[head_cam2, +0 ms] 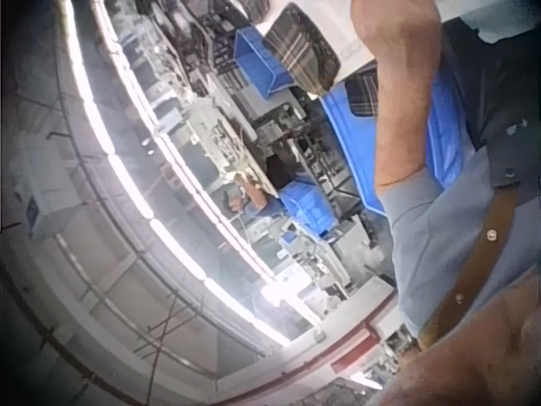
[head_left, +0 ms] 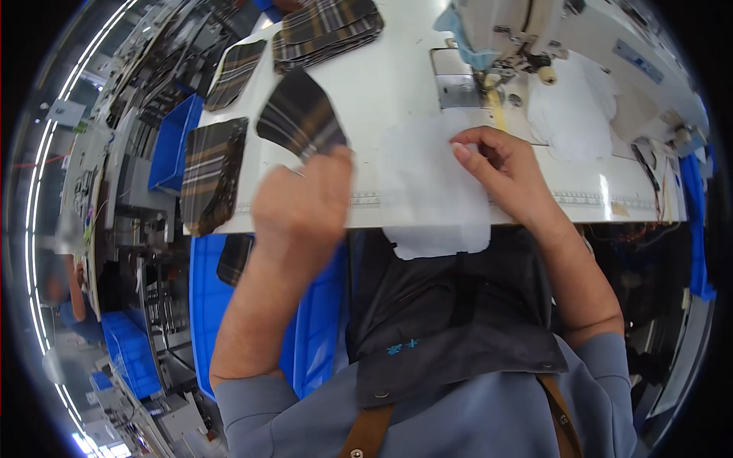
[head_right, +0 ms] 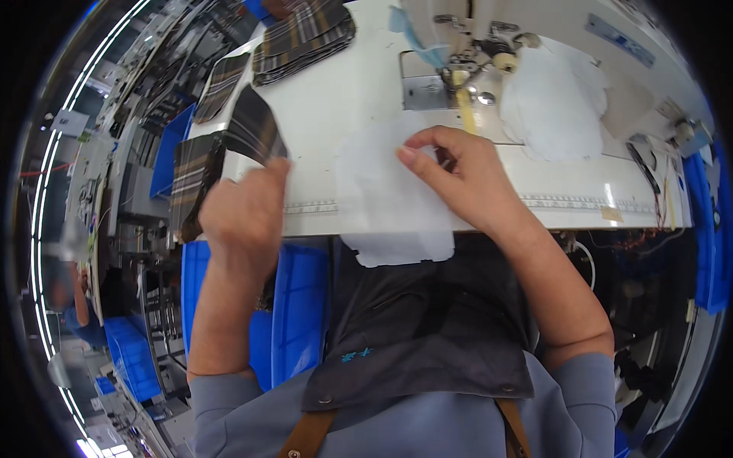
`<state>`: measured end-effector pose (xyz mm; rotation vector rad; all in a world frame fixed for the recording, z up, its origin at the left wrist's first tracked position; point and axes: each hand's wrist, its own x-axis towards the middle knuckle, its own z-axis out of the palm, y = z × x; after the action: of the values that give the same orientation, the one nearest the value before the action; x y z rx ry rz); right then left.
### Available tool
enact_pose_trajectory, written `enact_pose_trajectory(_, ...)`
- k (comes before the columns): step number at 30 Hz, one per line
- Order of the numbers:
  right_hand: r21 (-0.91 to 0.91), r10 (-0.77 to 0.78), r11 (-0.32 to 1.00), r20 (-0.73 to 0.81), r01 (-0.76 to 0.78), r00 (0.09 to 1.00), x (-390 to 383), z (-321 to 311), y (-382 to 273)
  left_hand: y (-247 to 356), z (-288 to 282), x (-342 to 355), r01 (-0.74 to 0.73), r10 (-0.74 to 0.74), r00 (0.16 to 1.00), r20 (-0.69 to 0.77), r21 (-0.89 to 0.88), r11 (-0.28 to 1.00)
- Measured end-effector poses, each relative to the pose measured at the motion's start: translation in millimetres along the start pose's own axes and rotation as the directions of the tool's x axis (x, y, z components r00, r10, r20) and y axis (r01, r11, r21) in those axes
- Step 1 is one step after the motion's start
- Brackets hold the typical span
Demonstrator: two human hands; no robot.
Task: Sewing fabric patches onto a backing material using an industrial sewing machine.
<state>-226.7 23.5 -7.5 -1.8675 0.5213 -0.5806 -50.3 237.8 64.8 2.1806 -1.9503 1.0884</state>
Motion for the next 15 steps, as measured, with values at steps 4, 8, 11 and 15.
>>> enact_pose_trajectory(4,-0.007,0.003,1.000,-0.029,-0.003,1.000,1,6,-8,78,-1,19,-0.115,0.126,0.992,0.022,-0.281,0.953)
enact_pose_trajectory(8,-0.038,-0.016,0.999,-0.021,0.015,1.000,-1,0,-3,94,8,35,0.090,0.033,0.988,0.149,-0.746,0.660)
enact_pose_trajectory(11,-0.017,-0.094,0.995,-0.030,0.093,0.995,-7,-5,1,70,21,56,0.233,-0.257,0.957,0.134,-0.883,0.407)
enact_pose_trajectory(15,-0.075,-0.385,0.921,-0.046,0.381,0.922,-10,-1,-2,32,42,68,0.197,-0.259,0.963,0.080,-0.862,0.467)
